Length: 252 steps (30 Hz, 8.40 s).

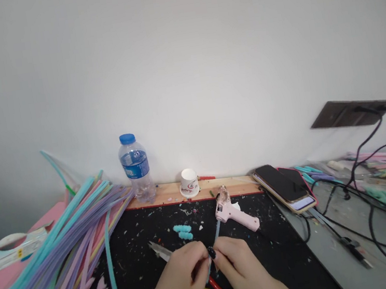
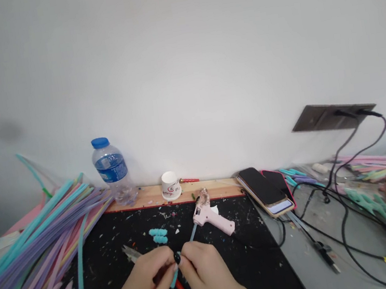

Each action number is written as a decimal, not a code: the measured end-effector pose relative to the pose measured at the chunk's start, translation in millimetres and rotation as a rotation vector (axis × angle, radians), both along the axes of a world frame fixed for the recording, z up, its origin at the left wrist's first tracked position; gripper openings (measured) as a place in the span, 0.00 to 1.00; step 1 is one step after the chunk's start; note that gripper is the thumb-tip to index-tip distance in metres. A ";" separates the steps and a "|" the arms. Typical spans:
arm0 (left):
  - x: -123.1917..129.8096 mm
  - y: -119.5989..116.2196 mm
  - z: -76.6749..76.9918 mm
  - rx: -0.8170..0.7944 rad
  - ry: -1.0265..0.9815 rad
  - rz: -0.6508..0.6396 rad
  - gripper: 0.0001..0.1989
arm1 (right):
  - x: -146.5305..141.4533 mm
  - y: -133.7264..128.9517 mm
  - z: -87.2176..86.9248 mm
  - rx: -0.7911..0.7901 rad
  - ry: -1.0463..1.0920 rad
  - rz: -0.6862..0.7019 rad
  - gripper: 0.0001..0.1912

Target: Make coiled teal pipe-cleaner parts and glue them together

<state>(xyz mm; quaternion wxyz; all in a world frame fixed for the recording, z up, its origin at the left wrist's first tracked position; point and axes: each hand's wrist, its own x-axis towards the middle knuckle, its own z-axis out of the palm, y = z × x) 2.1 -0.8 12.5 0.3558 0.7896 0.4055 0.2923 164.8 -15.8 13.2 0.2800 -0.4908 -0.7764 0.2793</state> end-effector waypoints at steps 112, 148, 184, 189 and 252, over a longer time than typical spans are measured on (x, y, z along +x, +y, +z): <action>6.6 11.2 -4.1 -0.744 -0.483 0.103 0.11 | -0.7 3.6 -8.4 0.091 0.129 -0.122 0.11; 3.2 10.6 -12.3 -0.556 -0.497 0.046 0.10 | 4.1 6.8 2.4 -0.070 0.235 -0.038 0.11; 1.0 11.5 -4.5 -0.555 -0.546 -0.024 0.10 | 10.6 15.0 0.1 -0.380 0.678 -0.034 0.06; -0.8 8.9 -1.7 -0.410 -0.421 0.022 0.07 | 10.4 16.0 -0.4 -0.476 0.714 -0.034 0.07; -1.8 5.1 -0.4 -0.082 -0.083 0.078 0.04 | 7.8 15.7 -5.7 -0.500 0.564 0.008 0.19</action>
